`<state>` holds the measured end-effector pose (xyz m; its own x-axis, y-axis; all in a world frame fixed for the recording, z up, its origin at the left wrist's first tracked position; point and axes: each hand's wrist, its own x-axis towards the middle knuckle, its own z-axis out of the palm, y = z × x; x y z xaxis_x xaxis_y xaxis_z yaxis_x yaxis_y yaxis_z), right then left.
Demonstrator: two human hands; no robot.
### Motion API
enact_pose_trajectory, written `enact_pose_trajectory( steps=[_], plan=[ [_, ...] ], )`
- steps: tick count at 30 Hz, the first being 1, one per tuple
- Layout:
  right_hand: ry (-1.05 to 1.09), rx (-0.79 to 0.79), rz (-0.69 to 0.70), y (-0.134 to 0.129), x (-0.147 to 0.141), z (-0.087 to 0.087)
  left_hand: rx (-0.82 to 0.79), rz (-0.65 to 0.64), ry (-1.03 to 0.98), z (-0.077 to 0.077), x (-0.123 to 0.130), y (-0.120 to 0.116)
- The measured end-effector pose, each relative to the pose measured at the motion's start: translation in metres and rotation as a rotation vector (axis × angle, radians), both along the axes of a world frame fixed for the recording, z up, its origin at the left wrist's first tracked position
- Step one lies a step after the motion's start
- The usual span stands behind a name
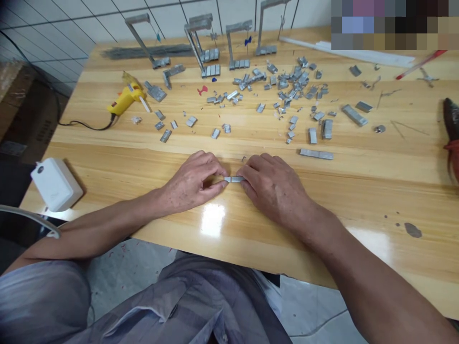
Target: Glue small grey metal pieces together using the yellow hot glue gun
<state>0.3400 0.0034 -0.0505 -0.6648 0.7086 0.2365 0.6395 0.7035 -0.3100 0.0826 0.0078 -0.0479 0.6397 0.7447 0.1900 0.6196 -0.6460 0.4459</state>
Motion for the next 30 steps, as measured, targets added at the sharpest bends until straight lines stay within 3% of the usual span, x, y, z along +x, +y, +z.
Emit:
enact_pose_trajectory(
  steps=[30],
  plan=[
    [0.052, 0.021, -0.019, -0.0022, -0.0062, -0.0028, -0.014, 0.005, -0.008, 0.0016, 0.0011, -0.0009]
  ],
)
